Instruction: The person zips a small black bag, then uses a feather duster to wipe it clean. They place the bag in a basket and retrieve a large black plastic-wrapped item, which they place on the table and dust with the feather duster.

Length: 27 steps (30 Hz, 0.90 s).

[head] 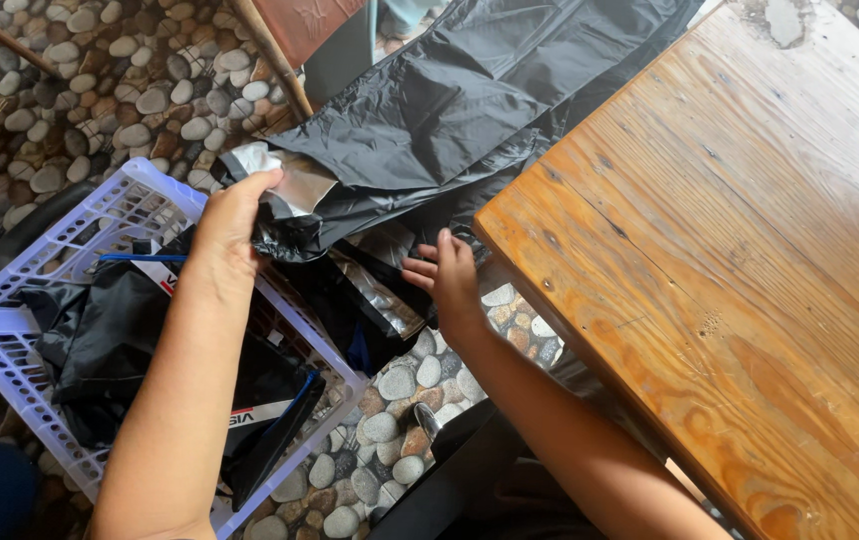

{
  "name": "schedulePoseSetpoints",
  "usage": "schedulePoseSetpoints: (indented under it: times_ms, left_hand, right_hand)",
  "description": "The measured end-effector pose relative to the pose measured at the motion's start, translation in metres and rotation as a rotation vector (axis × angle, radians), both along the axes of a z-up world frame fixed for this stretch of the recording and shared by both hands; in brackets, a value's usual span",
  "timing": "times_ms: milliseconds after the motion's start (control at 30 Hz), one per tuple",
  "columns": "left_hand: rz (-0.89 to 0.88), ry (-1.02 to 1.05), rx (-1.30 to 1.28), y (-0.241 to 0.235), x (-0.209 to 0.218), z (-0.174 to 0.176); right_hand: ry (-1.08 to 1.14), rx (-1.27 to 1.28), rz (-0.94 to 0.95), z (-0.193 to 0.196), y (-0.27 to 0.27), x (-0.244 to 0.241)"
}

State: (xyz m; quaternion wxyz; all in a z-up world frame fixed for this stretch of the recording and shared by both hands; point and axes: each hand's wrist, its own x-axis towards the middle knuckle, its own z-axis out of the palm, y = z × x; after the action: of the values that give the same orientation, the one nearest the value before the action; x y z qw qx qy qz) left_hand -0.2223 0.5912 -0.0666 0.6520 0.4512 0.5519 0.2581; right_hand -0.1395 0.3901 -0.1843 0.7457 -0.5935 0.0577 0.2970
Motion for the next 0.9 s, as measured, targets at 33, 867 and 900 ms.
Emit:
schedulePoseSetpoints:
  times_ms: [33, 867, 900]
  left_hand:
    - [-0.024, 0.012, 0.007, -0.002, 0.001, 0.006]
    - [-0.778, 0.771, 0.466, 0.076, -0.004, -0.061]
    - [-0.776, 0.77, 0.464, 0.077, 0.0, -0.066]
  right_hand:
    - [0.216, 0.127, 0.03, 0.021, 0.0, 0.004]
    - [0.463, -0.112, -0.159, -0.055, 0.039, 0.038]
    - [0.462, -0.114, -0.158, -0.04, 0.037, 0.036]
